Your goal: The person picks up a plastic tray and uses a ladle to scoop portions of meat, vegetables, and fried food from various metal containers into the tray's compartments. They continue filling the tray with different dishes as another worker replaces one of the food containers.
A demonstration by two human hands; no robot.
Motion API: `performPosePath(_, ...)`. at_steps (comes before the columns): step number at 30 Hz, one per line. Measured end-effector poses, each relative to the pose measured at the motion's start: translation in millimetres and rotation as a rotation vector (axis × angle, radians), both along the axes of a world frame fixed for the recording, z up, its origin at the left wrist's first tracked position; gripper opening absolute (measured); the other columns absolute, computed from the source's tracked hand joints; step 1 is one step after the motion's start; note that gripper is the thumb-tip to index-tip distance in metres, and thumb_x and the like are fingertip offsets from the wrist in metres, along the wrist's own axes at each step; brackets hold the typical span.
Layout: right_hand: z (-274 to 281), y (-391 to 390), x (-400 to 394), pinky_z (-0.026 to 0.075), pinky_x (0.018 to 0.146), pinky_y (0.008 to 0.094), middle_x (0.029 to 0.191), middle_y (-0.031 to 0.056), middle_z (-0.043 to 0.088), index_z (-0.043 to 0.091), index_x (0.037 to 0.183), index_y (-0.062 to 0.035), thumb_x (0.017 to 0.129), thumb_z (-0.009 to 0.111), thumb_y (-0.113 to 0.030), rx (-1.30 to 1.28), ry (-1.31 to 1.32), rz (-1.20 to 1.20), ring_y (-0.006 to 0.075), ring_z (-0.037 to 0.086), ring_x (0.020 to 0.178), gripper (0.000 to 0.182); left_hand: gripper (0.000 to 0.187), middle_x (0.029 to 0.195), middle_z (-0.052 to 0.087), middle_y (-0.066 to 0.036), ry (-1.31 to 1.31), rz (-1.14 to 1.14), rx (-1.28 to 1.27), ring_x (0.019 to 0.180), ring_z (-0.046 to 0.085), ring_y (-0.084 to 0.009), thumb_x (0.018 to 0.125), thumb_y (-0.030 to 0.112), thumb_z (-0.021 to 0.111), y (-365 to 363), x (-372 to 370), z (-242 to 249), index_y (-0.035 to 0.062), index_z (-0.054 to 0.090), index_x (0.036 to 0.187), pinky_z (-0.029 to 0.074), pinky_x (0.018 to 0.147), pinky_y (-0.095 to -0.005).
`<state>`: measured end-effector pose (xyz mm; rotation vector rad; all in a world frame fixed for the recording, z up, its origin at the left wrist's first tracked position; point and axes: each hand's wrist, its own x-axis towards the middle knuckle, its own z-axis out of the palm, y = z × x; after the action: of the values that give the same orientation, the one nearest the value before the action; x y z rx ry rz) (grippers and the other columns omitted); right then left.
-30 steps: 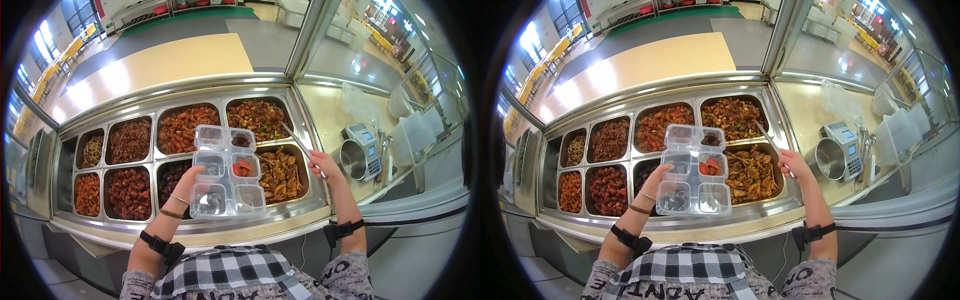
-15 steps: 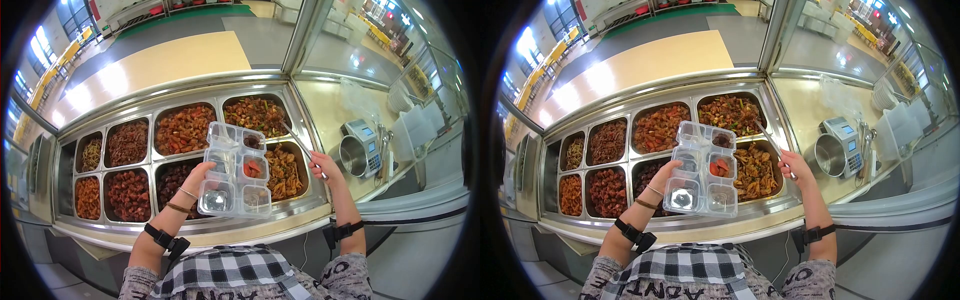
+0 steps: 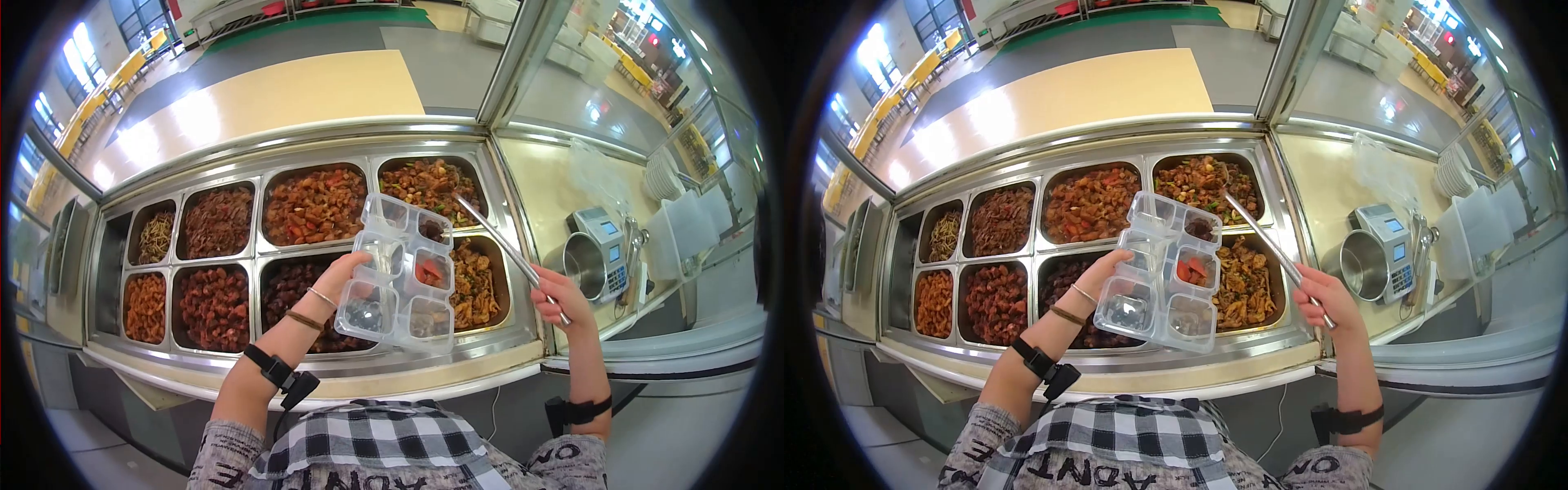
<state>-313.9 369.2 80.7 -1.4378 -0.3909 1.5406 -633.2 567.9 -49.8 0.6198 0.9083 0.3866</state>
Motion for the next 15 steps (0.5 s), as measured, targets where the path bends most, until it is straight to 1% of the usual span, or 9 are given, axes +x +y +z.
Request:
performPosePath(4, 15, -13, -16, 0.028, 0.033, 0.0155, 0.067, 0.0041, 0.047, 0.040, 0.127, -0.0092, 0.087, 0.046, -0.009, 0.014, 0.027, 0.083, 0.0031, 0.033, 0.040, 0.040, 0.028, 0.076, 0.058, -0.007, 0.008, -0.013, 0.012, 0.054, 0.054, -0.0148, 0.080, 0.026, 0.053, 3, 6, 9, 0.0023, 0.053, 0.096, 0.043, 0.045, -0.0259)
performPosePath(6, 18, -17, -29, 0.030, 0.035, 0.0164, 0.068, 0.0028, 0.047, 0.039, 0.127, -0.0071, 0.086, 0.047, -0.008, 0.009, -0.014, 0.135, 0.0035, 0.035, 0.042, 0.042, 0.028, 0.076, 0.058, -0.006, 0.012, -0.009, 0.008, 0.053, 0.054, -0.0145, 0.080, 0.025, 0.053, 4, 8, 13, 0.0020, 0.053, 0.095, 0.043, 0.044, -0.0255)
performPosePath(8, 18, -18, -46, 0.029, 0.035, 0.0164, 0.066, 0.0014, 0.047, 0.040, 0.127, -0.0078, 0.084, 0.047, -0.006, -0.003, -0.069, 0.142, 0.0034, 0.036, 0.042, 0.043, 0.026, 0.074, 0.057, -0.006, 0.003, 0.010, 0.020, 0.053, 0.053, -0.0141, 0.080, 0.025, 0.053, 2, 10, 19, 0.0024, 0.053, 0.094, 0.041, 0.043, -0.0247)
performPosePath(10, 8, -21, -62, 0.032, 0.037, 0.0198, 0.063, -0.0010, 0.046, 0.039, 0.128, -0.0068, 0.083, 0.049, -0.006, 0.025, -0.318, 0.267, 0.0050, 0.038, 0.045, 0.045, 0.025, 0.074, 0.057, -0.006, -0.017, -0.003, 0.016, 0.053, 0.053, -0.0137, 0.080, 0.024, 0.053, 3, 8, 15, 0.0030, 0.053, 0.093, 0.041, 0.043, -0.0246)
performPosePath(11, -4, -23, -69, 0.038, 0.042, 0.0277, 0.061, 0.0029, 0.049, 0.038, 0.126, -0.0040, 0.081, 0.051, -0.006, 0.113, -0.661, 0.385, 0.0132, 0.046, 0.048, 0.047, 0.024, 0.074, 0.057, -0.006, -0.035, -0.018, 0.012, 0.053, 0.053, -0.0134, 0.080, 0.024, 0.053, 4, 7, 14, 0.0036, 0.053, 0.093, 0.041, 0.042, -0.0244)
performPosePath(12, -15, -25, -74, 0.038, 0.042, 0.0277, 0.061, 0.0029, 0.049, 0.038, 0.126, -0.0040, 0.081, 0.051, -0.006, 0.113, -0.662, 0.386, 0.0132, 0.046, 0.048, 0.047, 0.024, 0.074, 0.057, -0.006, -0.037, -0.016, 0.013, 0.053, 0.053, -0.0134, 0.080, 0.024, 0.053, 2, 8, 15, 0.0036, 0.053, 0.093, 0.041, 0.042, -0.0244)
performPosePath(14, -32, -30, -85, 0.041, 0.047, 0.0350, 0.062, 0.0100, 0.051, 0.039, 0.124, -0.0024, 0.078, 0.053, -0.007, 0.447, -1.397, 0.575, 0.0241, 0.052, 0.053, 0.048, 0.023, 0.072, 0.055, -0.005, 0.002, 0.042, 0.078, 0.053, 0.052, -0.0128, 0.079, 0.023, 0.054, -4, 10, 17, 0.0048, 0.052, 0.093, 0.040, 0.041, -0.0243)
performPosePath(15, -29, -32, -92, 0.041, 0.048, 0.0392, 0.064, 0.0150, 0.050, 0.040, 0.123, -0.0033, 0.077, 0.053, -0.007, 0.376, -1.485, 0.602, 0.0311, 0.052, 0.055, 0.048, 0.023, 0.072, 0.055, -0.005, 0.001, 0.044, 0.078, 0.053, 0.052, -0.0128, 0.079, 0.023, 0.054, -4, 8, 14, 0.0048, 0.052, 0.093, 0.040, 0.041, -0.0243)
